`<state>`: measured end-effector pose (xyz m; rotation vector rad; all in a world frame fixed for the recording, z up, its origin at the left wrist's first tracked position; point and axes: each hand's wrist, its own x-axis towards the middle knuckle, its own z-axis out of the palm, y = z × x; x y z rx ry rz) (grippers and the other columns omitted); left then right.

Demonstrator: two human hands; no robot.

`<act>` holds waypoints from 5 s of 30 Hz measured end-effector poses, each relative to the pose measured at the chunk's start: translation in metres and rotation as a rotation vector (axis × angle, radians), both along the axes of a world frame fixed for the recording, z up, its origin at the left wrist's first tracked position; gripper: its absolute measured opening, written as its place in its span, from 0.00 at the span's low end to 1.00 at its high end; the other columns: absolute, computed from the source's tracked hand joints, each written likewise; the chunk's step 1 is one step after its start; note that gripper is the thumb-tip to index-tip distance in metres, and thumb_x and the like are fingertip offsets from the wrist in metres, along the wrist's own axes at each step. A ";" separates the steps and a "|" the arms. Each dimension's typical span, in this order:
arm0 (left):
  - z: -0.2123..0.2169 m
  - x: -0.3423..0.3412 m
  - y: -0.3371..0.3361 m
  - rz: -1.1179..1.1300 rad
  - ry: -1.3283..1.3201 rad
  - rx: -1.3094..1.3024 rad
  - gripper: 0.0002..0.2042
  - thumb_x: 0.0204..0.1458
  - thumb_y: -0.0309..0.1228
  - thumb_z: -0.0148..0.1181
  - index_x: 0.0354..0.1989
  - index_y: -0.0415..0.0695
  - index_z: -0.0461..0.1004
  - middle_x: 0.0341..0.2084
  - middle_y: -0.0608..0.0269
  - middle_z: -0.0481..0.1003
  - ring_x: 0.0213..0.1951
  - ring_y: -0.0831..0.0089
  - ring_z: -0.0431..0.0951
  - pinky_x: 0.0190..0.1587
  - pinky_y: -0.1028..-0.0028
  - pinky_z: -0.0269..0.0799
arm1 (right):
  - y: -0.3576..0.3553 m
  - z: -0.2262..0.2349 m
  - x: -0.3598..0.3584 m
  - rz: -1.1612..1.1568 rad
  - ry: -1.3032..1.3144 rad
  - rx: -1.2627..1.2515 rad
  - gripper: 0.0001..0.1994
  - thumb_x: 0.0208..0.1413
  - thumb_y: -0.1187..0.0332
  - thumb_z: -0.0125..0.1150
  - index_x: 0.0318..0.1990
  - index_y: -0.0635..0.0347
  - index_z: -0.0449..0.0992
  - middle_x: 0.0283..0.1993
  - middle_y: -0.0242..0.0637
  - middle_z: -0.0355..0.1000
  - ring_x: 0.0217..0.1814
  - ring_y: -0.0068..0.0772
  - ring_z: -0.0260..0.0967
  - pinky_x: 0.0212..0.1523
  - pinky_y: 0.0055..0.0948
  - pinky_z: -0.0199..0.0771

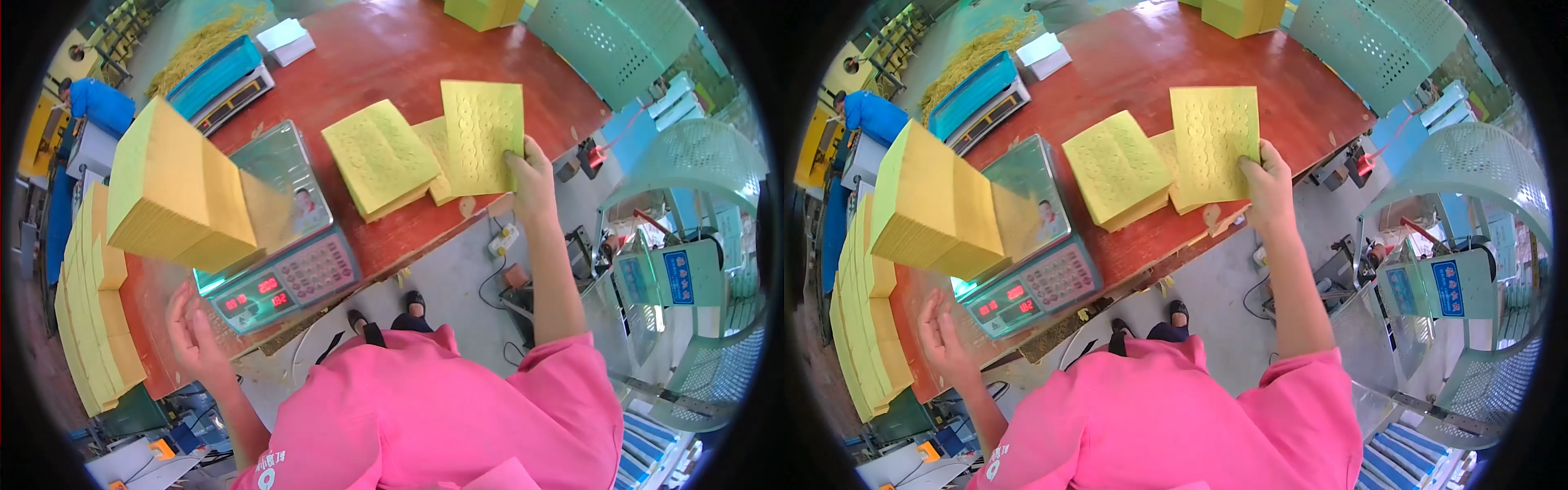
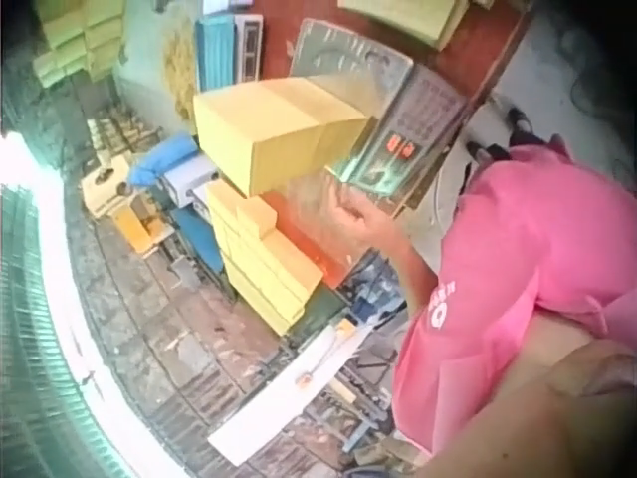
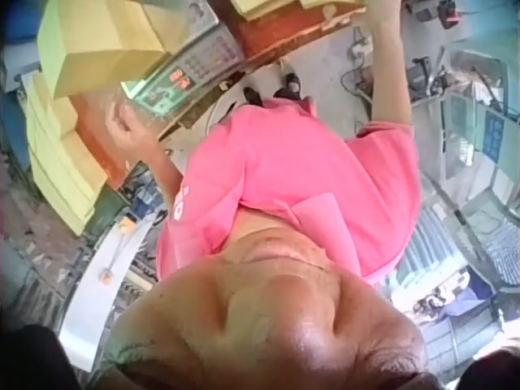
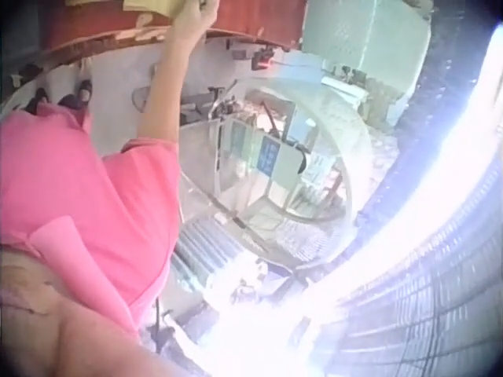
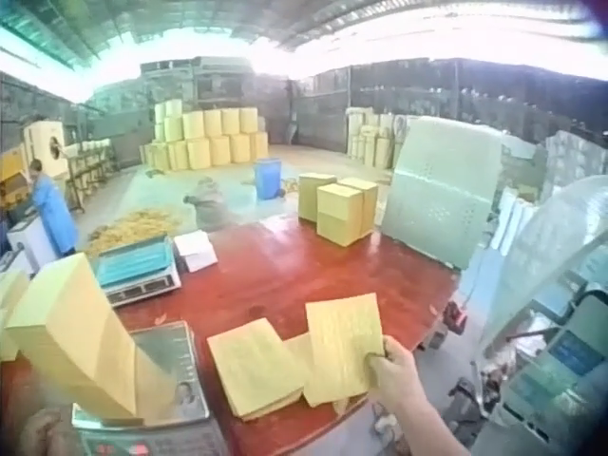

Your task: Weighing and stacking stacks of yellow paper on a digital scale in an industrial facility.

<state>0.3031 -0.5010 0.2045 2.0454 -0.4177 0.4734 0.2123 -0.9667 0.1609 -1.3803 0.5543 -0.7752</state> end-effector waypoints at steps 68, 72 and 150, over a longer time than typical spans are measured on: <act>0.085 0.185 0.045 -0.514 1.195 -0.417 0.27 0.61 0.46 0.55 0.62 0.40 0.67 0.53 0.58 0.75 0.52 0.69 0.77 0.55 0.69 0.72 | 0.300 -0.061 0.053 0.641 0.134 0.793 0.18 0.68 0.63 0.48 0.59 0.65 0.67 0.52 0.37 0.73 0.53 0.27 0.72 0.55 0.30 0.70; 0.077 0.186 0.045 -0.427 1.145 -0.389 0.26 0.61 0.46 0.54 0.62 0.42 0.67 0.53 0.59 0.75 0.53 0.69 0.76 0.55 0.69 0.71 | 0.303 -0.070 0.081 0.836 -0.002 1.026 0.20 0.65 0.58 0.54 0.57 0.63 0.69 0.51 0.35 0.73 0.50 0.26 0.71 0.51 0.30 0.70; 0.008 0.100 0.098 -0.230 0.583 0.570 0.31 0.53 0.51 0.58 0.55 0.35 0.72 0.52 0.41 0.73 0.56 0.48 0.72 0.57 0.59 0.68 | 0.134 0.076 0.128 0.908 -0.379 -0.629 0.21 0.60 0.62 0.50 0.54 0.71 0.73 0.54 0.44 0.72 0.57 0.40 0.70 0.61 0.39 0.64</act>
